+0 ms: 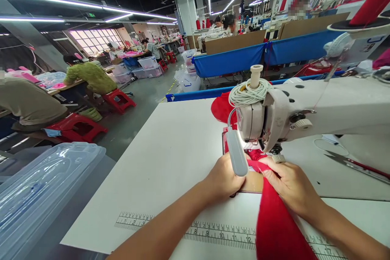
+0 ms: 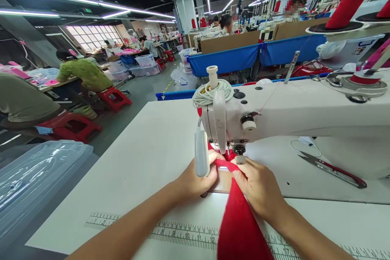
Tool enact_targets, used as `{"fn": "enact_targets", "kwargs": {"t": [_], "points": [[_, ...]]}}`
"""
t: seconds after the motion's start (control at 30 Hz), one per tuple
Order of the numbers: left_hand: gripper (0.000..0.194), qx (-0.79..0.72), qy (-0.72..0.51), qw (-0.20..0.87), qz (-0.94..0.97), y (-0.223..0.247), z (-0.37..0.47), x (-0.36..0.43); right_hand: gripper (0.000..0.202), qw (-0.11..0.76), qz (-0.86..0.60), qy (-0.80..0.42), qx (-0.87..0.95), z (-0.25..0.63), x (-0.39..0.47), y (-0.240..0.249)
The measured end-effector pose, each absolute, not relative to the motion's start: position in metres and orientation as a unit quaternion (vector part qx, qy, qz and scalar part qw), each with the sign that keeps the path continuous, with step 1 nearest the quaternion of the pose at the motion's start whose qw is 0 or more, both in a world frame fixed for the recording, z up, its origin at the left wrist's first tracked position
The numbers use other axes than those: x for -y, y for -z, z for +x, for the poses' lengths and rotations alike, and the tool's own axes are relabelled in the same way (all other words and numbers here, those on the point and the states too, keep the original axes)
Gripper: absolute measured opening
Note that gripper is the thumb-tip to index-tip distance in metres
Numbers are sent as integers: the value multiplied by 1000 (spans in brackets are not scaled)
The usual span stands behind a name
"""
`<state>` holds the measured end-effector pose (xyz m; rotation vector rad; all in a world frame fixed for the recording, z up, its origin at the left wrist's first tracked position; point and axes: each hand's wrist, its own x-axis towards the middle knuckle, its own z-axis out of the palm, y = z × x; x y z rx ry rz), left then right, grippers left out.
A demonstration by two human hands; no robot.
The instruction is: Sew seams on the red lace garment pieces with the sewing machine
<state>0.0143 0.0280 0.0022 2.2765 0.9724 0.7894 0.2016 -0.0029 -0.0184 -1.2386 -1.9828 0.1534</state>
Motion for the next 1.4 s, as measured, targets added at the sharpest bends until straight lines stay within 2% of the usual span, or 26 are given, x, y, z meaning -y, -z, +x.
{"fn": "enact_targets", "kwargs": {"t": [0.17, 0.33, 0.47, 0.6, 0.7, 0.9, 1.0, 1.13, 1.4], "points": [[7, -358, -321, 243, 842, 2, 16, -22, 25, 376, -443, -6, 813, 203, 6, 21], [24, -337, -271, 124, 893, 4, 11, -22, 22, 362, -417, 133, 823, 203, 11, 18], [33, -294, -267, 9, 918, 8, 10, -22, 25, 346, -373, 135, 850, 203, 14, 12], [34, -286, -272, -36, 918, 10, 11, -19, 23, 347, -366, 136, 853, 205, 15, 12], [35, -289, -277, -2, 917, 6, 11, -19, 25, 344, -400, 133, 839, 207, 14, 17], [38, -358, -265, 251, 859, -8, 11, -21, 24, 408, -434, 51, 802, 206, 8, 17], [38, -365, -260, 311, 838, -12, 11, -22, 21, 409, -421, 45, 808, 203, 8, 14], [35, -355, -255, 277, 856, -12, 10, -21, 16, 377, -408, 53, 830, 203, 11, 14], [29, -371, -236, 193, 877, -3, 12, -16, 24, 387, -412, 34, 824, 200, 12, 14]]}}
